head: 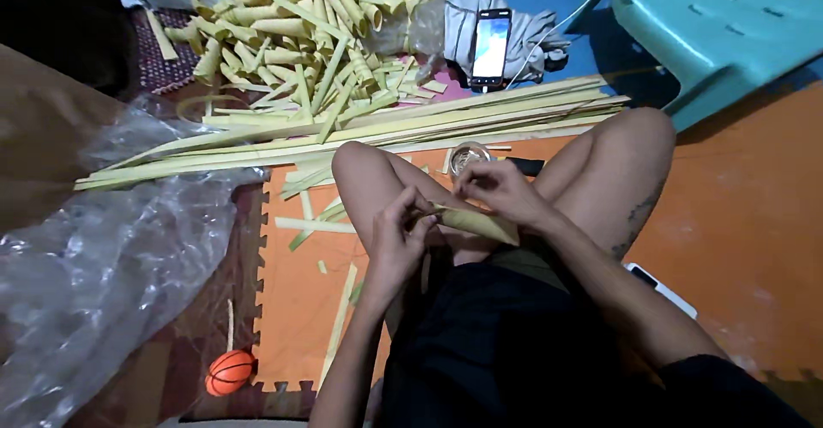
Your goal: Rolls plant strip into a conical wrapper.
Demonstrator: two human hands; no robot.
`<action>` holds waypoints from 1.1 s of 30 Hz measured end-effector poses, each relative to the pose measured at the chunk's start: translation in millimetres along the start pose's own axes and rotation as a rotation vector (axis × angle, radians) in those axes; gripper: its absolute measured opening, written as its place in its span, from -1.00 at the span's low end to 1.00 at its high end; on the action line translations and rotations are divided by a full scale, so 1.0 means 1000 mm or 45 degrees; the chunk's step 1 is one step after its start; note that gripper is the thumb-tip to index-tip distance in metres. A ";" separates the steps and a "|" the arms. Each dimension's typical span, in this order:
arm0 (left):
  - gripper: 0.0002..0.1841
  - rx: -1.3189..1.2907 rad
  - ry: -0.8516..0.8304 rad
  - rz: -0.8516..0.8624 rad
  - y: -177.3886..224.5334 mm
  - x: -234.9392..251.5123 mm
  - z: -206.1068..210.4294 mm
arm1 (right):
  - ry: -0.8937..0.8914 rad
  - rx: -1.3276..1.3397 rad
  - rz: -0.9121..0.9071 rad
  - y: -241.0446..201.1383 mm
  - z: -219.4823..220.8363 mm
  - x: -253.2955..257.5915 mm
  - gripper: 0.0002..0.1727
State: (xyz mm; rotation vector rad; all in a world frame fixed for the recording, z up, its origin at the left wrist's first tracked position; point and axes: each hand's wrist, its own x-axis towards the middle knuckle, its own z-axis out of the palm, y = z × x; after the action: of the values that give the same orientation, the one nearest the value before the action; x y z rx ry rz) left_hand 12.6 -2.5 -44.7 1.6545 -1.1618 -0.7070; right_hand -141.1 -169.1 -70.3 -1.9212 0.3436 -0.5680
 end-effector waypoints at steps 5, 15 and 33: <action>-0.89 -0.209 0.030 -0.121 0.001 -0.012 -0.010 | -0.205 -0.661 0.514 0.101 -0.015 0.050 -0.82; -0.92 -0.375 0.066 -0.127 0.007 -0.018 -0.016 | -0.601 -1.006 0.782 0.076 0.002 0.070 -0.65; -0.86 -0.437 0.051 -0.023 0.015 -0.002 0.000 | 0.054 -0.593 0.355 0.051 -0.019 0.034 -0.82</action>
State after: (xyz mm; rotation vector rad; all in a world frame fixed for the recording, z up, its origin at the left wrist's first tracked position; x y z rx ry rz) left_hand 6.1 -2.0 -30.9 1.3846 -0.9387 -0.8302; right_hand -121.4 -221.4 -102.9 -2.2524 0.8148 -0.3623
